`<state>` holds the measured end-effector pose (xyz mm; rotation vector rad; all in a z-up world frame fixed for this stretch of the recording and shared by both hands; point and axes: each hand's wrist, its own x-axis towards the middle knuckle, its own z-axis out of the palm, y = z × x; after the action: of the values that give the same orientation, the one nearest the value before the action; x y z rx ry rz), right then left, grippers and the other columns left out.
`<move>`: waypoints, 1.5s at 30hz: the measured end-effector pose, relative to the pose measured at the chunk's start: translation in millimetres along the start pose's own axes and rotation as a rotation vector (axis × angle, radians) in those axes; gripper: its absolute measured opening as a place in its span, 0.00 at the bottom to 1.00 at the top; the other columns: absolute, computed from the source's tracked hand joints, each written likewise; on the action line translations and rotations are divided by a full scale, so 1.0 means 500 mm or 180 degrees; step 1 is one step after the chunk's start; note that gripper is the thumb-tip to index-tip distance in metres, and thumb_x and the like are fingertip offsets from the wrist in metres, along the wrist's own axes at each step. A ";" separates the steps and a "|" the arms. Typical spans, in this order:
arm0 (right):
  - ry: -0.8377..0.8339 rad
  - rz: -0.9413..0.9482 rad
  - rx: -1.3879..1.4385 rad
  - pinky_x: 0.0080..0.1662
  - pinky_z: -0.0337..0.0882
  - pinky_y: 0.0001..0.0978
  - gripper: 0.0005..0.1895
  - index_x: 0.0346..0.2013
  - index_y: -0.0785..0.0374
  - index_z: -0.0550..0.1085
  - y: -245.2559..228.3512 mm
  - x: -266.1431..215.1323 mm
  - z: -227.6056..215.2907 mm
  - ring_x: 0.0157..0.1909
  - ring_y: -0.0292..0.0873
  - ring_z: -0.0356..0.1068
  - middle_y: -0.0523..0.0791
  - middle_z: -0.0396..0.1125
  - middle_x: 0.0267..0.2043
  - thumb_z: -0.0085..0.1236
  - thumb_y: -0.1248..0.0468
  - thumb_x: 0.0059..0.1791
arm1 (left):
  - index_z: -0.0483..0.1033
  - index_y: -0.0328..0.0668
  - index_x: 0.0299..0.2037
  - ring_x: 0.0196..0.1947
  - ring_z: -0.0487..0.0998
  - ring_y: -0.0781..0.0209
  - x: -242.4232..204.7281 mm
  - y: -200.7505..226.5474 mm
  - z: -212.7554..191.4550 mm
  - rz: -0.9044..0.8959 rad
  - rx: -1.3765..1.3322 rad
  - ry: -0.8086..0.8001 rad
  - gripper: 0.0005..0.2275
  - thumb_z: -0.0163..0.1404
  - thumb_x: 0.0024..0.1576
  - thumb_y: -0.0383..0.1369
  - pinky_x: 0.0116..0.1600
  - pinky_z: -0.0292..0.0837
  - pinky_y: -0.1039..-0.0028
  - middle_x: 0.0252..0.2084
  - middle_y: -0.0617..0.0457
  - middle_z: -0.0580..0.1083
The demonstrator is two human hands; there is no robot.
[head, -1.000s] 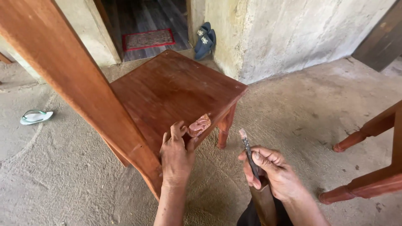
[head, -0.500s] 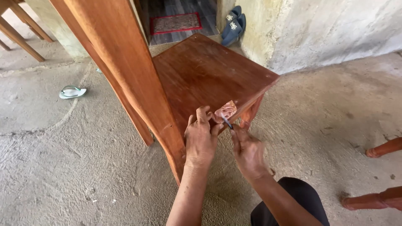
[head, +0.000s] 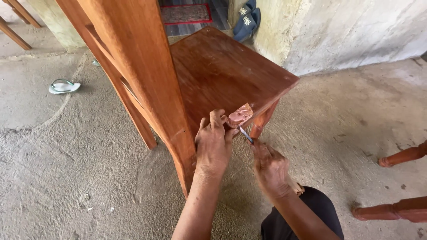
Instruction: The recorder uses a chisel to scrape and clean the surface of a wooden chair.
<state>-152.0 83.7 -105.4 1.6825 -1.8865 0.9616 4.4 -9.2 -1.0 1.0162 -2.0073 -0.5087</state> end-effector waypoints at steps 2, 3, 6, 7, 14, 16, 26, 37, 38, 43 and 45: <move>-0.0077 0.0097 0.0110 0.18 0.65 0.31 0.13 0.53 0.65 0.76 -0.011 0.005 -0.019 0.17 0.36 0.66 0.47 0.75 0.30 0.55 0.69 0.53 | 0.63 0.35 0.57 0.51 0.81 0.48 -0.004 0.004 -0.004 -0.0023 0.0007 0.0010 0.22 0.58 0.55 0.29 0.66 0.62 0.57 0.48 0.45 0.81; -0.0174 0.0199 0.0223 0.18 0.65 0.31 0.10 0.50 0.63 0.77 -0.016 0.007 -0.028 0.17 0.35 0.67 0.46 0.76 0.31 0.55 0.68 0.54 | 0.63 0.35 0.56 0.51 0.80 0.48 -0.006 0.005 -0.005 -0.0062 0.0014 0.0010 0.22 0.58 0.55 0.30 0.66 0.62 0.57 0.48 0.45 0.81; -0.0259 0.0608 0.0829 0.19 0.65 0.29 0.11 0.49 0.62 0.78 -0.044 0.039 -0.074 0.17 0.32 0.66 0.45 0.74 0.27 0.54 0.66 0.54 | 0.63 0.36 0.57 0.50 0.81 0.49 -0.002 0.000 0.003 -0.0120 0.0138 -0.0064 0.22 0.58 0.55 0.31 0.66 0.62 0.59 0.48 0.46 0.81; -0.0200 0.0562 0.0834 0.19 0.65 0.29 0.11 0.49 0.62 0.78 -0.040 0.052 -0.070 0.17 0.32 0.66 0.45 0.74 0.27 0.54 0.66 0.54 | 0.63 0.36 0.57 0.50 0.81 0.49 0.012 0.008 -0.002 -0.0073 0.0143 -0.0005 0.22 0.58 0.55 0.31 0.66 0.62 0.59 0.48 0.46 0.81; -0.1033 0.2091 0.3881 0.23 0.62 0.26 0.15 0.46 0.67 0.80 -0.034 0.074 -0.129 0.19 0.33 0.60 0.44 0.69 0.21 0.49 0.60 0.56 | 0.59 0.37 0.61 0.45 0.82 0.51 0.013 0.010 0.007 -0.0540 0.0607 -0.0619 0.25 0.56 0.58 0.35 0.68 0.64 0.63 0.46 0.46 0.80; -0.1184 0.2147 0.4263 0.24 0.63 0.26 0.16 0.46 0.68 0.79 -0.034 0.081 -0.142 0.18 0.34 0.60 0.44 0.68 0.20 0.48 0.59 0.57 | 0.59 0.36 0.60 0.45 0.83 0.51 0.012 0.007 0.011 -0.0461 0.0637 -0.0565 0.24 0.56 0.58 0.35 0.69 0.63 0.62 0.45 0.45 0.81; -0.1733 0.2679 0.5709 0.20 0.59 0.26 0.18 0.48 0.70 0.76 -0.006 0.077 -0.142 0.15 0.34 0.58 0.46 0.67 0.19 0.50 0.58 0.56 | 0.61 0.40 0.55 0.47 0.82 0.53 0.005 -0.005 0.017 -0.0370 0.0468 -0.0314 0.21 0.55 0.58 0.37 0.67 0.64 0.62 0.47 0.47 0.80; -0.1075 0.1422 0.2620 0.21 0.66 0.24 0.12 0.43 0.62 0.80 -0.045 0.124 -0.111 0.18 0.31 0.63 0.43 0.72 0.22 0.49 0.63 0.56 | 0.62 0.44 0.54 0.49 0.81 0.51 0.012 0.013 0.002 -0.0640 0.0250 -0.0293 0.24 0.61 0.53 0.40 0.63 0.67 0.63 0.46 0.49 0.81; -0.1059 0.1207 0.2192 0.21 0.68 0.25 0.11 0.43 0.62 0.80 -0.043 0.129 -0.109 0.19 0.31 0.66 0.43 0.73 0.23 0.50 0.64 0.55 | 0.61 0.43 0.55 0.49 0.81 0.52 0.012 0.010 0.004 -0.0663 0.0227 -0.0319 0.24 0.60 0.54 0.39 0.65 0.65 0.61 0.46 0.48 0.81; -0.0974 0.0366 0.1294 0.21 0.71 0.24 0.09 0.43 0.63 0.79 -0.017 0.137 -0.091 0.20 0.32 0.73 0.47 0.76 0.30 0.51 0.69 0.54 | 0.61 0.41 0.54 0.48 0.82 0.53 0.008 0.009 0.002 -0.0440 0.0120 -0.0167 0.24 0.61 0.53 0.35 0.69 0.61 0.59 0.45 0.47 0.81; -0.1079 -0.0056 0.0909 0.20 0.73 0.24 0.09 0.45 0.65 0.78 -0.021 0.144 -0.097 0.21 0.35 0.74 0.51 0.77 0.35 0.51 0.71 0.54 | 0.61 0.39 0.54 0.49 0.82 0.52 0.007 0.006 0.002 -0.0301 0.0112 -0.0105 0.24 0.61 0.53 0.34 0.69 0.61 0.58 0.46 0.47 0.81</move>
<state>-160.0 70.6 -19.4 2.1405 -2.0124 1.0309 0.8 -10.3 2.3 1.1349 -2.0105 -0.5455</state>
